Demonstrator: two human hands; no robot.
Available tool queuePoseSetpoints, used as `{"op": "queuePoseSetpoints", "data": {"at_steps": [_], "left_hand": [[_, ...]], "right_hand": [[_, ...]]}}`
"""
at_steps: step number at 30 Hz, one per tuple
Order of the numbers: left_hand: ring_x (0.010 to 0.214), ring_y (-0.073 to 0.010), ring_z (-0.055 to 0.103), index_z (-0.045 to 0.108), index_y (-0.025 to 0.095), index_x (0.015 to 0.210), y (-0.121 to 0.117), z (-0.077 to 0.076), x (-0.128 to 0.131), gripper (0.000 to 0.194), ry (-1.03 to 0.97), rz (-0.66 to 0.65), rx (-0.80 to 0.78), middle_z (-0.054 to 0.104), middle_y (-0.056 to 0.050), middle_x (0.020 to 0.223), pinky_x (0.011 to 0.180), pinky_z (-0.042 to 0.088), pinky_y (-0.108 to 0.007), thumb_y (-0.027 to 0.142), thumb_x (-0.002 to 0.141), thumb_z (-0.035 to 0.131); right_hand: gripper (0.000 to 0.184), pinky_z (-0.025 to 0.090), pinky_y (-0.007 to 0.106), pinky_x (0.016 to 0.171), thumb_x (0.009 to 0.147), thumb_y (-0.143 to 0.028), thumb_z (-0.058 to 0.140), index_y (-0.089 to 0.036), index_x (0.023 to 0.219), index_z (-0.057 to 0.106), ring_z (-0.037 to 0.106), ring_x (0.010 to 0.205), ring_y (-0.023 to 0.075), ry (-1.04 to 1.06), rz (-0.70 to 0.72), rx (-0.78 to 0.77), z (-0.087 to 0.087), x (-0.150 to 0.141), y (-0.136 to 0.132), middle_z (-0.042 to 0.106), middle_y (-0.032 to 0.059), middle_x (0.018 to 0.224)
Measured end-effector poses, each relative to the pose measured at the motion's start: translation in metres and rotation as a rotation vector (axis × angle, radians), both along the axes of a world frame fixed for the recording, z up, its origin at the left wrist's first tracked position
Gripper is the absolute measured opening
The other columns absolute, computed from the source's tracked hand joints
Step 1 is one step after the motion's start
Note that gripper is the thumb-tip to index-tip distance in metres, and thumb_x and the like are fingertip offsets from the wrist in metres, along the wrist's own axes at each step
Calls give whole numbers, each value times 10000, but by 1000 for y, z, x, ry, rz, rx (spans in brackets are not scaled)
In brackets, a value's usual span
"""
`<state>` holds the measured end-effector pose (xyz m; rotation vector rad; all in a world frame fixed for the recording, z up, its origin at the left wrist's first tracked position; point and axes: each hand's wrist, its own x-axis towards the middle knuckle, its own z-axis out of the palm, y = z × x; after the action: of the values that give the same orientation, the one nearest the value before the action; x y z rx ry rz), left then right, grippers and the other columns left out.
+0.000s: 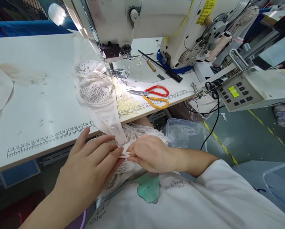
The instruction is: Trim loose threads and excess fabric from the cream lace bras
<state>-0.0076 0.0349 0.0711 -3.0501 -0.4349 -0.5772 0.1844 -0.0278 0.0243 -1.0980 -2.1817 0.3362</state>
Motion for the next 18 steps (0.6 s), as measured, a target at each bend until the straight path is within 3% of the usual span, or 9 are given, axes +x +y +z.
{"op": "queuePoseSetpoints", "data": {"at_steps": [4, 7, 11, 14, 18], "left_hand": [[842, -227, 641, 586, 194, 840, 2, -9, 4, 118, -6, 10, -138, 689, -46, 805, 1025, 281, -547, 196, 848, 469], [833, -228, 633, 584, 187, 850, 2, -10, 4, 101, 0, -3, -139, 685, -51, 807, 1022, 269, -560, 184, 841, 484], [770, -222, 632, 600, 187, 822, 3, -4, 6, 147, 43, -21, -73, 672, -36, 766, 1020, 247, -580, 195, 851, 456], [647, -190, 610, 611, 204, 784, 8, 3, 1, 197, 103, -21, -15, 637, -1, 690, 1020, 209, -610, 230, 859, 431], [650, -146, 603, 621, 239, 892, 12, 15, -17, 203, 62, 25, -145, 628, 30, 706, 1060, 224, -539, 251, 861, 421]], "right_hand": [[233, 456, 264, 604, 934, -326, 376, -154, 874, 521, 607, 653, 147, 36, -42, -31, 0, 2, 0, 668, 39, 729], [283, 442, 261, 597, 898, -396, 465, -143, 985, 555, 609, 683, 150, 24, -48, -64, 0, 4, 2, 683, 35, 774], [219, 430, 257, 606, 880, -342, 508, -158, 886, 625, 594, 718, 148, 23, -13, -17, 3, 5, 7, 664, 41, 777], [188, 437, 249, 620, 869, -291, 512, -152, 845, 637, 572, 699, 137, 92, 38, -67, 8, 7, 11, 632, 46, 745], [153, 458, 224, 636, 839, -266, 550, -137, 822, 630, 561, 694, 118, 286, 155, -220, 15, 11, 15, 616, 47, 740]]}}
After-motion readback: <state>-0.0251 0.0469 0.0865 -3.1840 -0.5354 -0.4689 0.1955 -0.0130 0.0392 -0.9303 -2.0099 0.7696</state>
